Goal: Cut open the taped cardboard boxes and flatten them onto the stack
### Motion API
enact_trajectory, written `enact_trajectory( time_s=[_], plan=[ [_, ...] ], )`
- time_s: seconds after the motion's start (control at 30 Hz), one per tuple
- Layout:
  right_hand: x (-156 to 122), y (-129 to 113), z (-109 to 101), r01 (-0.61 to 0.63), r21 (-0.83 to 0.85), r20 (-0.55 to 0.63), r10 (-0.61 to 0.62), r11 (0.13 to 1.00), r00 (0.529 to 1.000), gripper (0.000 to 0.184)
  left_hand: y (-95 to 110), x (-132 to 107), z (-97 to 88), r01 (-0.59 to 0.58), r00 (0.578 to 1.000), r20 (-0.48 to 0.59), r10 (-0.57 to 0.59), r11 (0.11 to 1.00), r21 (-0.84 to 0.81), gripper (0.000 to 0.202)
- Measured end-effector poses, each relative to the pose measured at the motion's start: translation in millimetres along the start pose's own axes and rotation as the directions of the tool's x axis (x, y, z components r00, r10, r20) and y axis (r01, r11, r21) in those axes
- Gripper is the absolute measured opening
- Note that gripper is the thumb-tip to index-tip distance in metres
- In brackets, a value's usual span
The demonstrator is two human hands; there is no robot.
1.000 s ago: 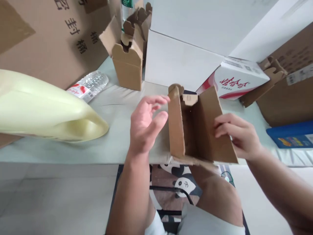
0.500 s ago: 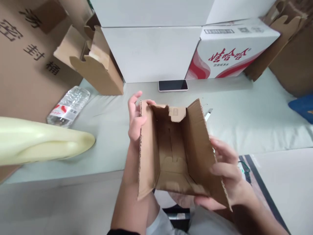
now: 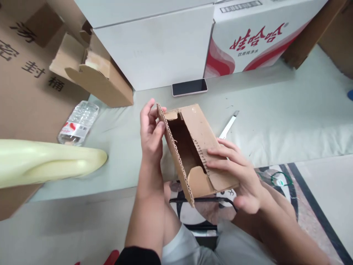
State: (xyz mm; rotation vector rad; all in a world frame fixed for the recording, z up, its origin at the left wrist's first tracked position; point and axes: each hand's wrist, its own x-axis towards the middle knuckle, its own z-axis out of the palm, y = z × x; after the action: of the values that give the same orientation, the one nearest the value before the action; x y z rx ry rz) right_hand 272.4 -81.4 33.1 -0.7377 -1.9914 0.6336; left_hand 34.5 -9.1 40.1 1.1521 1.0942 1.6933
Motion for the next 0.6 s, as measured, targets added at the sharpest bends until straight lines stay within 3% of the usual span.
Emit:
enact_trajectory(
  time_s=[0.1,0.27,0.47,0.6],
  plan=[
    [1,3,2,-0.006,0.008,-0.022,0.007,1.0,1.0,0.032,1,1,-0.6,-0.027,1.0,0.011,0.027,1.0,0.009,0.049],
    [0,6,2,-0.003,0.031,-0.017,0.003,1.0,1.0,0.032,-7,9,-14.7,-0.127,0.991,0.032,0.129,0.991,-0.042,0.039],
    [-6,6,1,-0.139,-0.028,-0.163,0.133,0.99,0.978,0.026,-11,5,-21.5,-0.08,0.997,0.029,0.076,0.987,0.137,0.047],
    [-5,3,5,-0.127,-0.031,-0.134,0.122,0.991,0.984,0.022,2,0,-13.9,-0.198,0.98,0.087,0.181,0.94,0.278,0.036]
  ],
)
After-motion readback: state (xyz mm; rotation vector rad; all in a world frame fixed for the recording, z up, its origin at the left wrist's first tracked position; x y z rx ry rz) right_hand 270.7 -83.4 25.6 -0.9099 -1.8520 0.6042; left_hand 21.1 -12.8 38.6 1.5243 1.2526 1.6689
